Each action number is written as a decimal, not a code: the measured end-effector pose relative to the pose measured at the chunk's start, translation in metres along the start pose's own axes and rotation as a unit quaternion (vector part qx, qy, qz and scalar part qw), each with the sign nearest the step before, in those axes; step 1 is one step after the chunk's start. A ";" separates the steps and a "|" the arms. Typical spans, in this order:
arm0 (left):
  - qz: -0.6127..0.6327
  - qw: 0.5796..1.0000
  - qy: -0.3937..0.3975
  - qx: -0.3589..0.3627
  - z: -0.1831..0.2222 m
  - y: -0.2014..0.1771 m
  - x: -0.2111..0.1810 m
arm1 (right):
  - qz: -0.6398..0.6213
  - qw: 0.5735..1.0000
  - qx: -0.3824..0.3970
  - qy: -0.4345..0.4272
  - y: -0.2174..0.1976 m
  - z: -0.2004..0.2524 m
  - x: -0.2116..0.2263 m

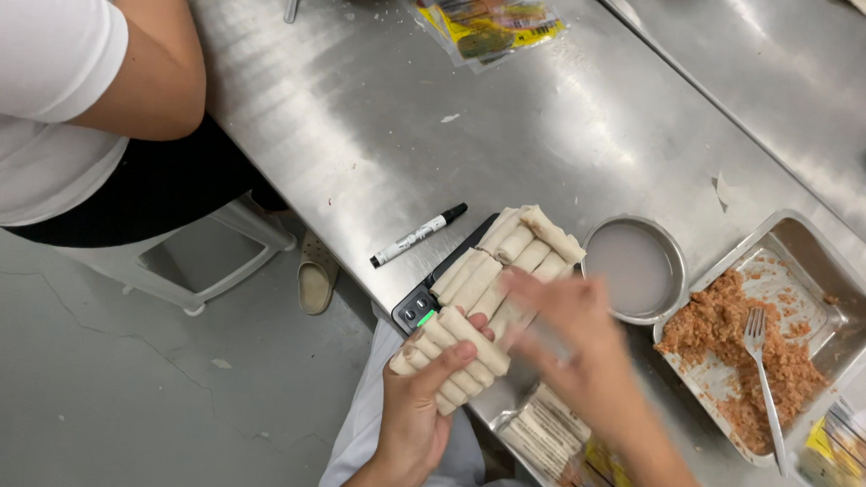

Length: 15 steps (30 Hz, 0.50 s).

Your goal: The person picks up spring rolls from a scale and places them into plastic packaging, smoothing the plastic by hand.

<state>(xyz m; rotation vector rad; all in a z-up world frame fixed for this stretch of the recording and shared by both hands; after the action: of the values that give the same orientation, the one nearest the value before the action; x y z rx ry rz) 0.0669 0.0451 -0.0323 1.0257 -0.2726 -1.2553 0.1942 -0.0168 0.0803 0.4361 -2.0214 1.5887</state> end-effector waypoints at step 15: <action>-0.042 0.994 0.031 0.097 -0.011 0.008 0.006 | -0.072 0.993 -0.094 0.029 -0.002 0.014 0.002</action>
<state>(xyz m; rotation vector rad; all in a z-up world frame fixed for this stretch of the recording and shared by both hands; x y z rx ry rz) 0.0817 0.0450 -0.0341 1.2512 -0.3118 -1.2883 0.1914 -0.0303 0.0807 0.4468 -2.0251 1.2971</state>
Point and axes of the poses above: each hand's wrist, its own z-axis away from the middle knuckle, its own y-axis out of the palm, x = y × z, the point moved 10 cm from there along -z, towards the middle knuckle, and after that the axes turned 13 degrees about x, right-handed, at the moved point
